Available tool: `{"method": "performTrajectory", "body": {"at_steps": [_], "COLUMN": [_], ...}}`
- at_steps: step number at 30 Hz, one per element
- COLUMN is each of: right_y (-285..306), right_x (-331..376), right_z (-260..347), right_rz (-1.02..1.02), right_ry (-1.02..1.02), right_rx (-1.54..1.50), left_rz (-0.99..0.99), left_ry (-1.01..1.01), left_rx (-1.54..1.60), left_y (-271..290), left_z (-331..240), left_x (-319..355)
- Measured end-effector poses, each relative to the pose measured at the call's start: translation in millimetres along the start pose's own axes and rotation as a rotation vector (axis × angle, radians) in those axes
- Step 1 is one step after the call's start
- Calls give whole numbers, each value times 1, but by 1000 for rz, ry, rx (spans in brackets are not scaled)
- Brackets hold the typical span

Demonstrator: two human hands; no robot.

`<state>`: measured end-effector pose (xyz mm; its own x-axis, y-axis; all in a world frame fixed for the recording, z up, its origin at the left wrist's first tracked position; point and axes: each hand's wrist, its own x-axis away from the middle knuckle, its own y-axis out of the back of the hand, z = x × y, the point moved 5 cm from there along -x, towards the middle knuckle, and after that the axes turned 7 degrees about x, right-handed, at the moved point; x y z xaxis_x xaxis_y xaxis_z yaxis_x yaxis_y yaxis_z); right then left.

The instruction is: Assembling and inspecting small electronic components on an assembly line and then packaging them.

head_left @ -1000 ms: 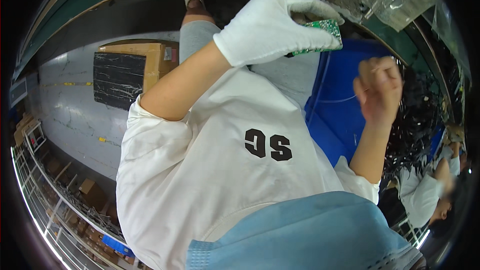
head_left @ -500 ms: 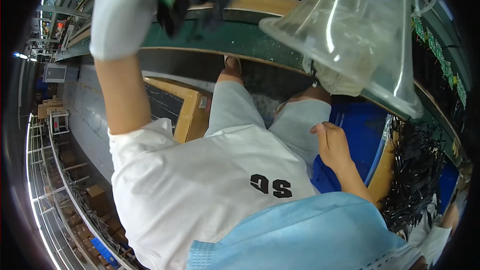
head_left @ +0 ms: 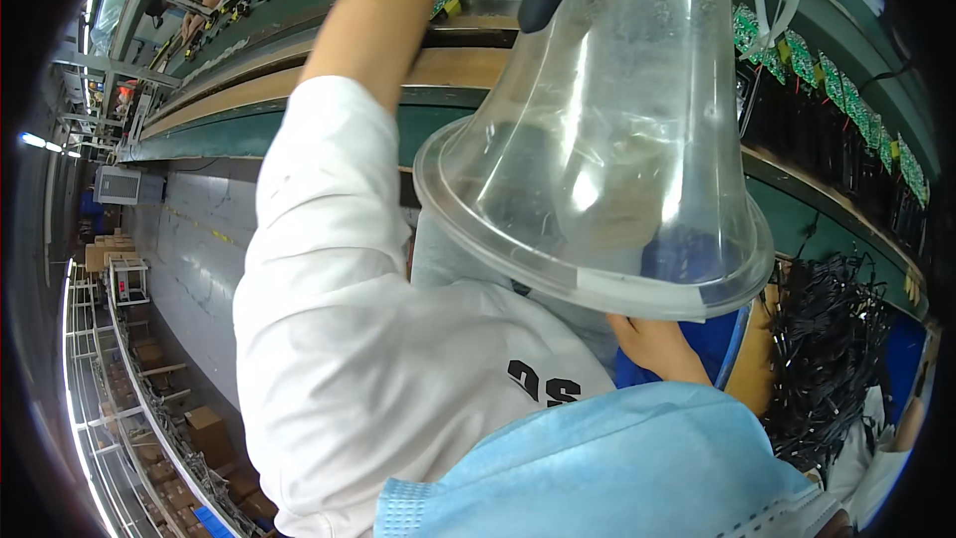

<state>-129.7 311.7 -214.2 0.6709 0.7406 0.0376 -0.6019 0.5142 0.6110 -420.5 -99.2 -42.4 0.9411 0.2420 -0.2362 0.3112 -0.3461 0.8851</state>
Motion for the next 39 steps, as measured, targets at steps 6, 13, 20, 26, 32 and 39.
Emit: {"method": "performTrajectory", "body": {"at_steps": [6, 13, 20, 26, 32, 39], "right_y": [-2, -15, 15, 129, 209, 231], "right_x": [-1, 5, 9, 23, 35, 36], "right_z": [7, -13, -33, -40, -91, -167], "right_rz": [64, 146, 197, -411, -628, -546], "right_ry": [56, -142, -178, -499, -650, -810], "right_rx": [111, -7, 48, 248, 754, 858], "left_rz": [29, 274, 335, -163, -294, -171], "left_ry": [53, 7, -8, -345, -414, 64], "left_rx": [-255, -475, -555, -61, 134, 840], "left_y": [-14, 18, -32, -43, -7, -17], "left_z": [19, -39, -61, -35, -53, -48], "left_x": [12, 110, 184, 219, 266, 354]}}
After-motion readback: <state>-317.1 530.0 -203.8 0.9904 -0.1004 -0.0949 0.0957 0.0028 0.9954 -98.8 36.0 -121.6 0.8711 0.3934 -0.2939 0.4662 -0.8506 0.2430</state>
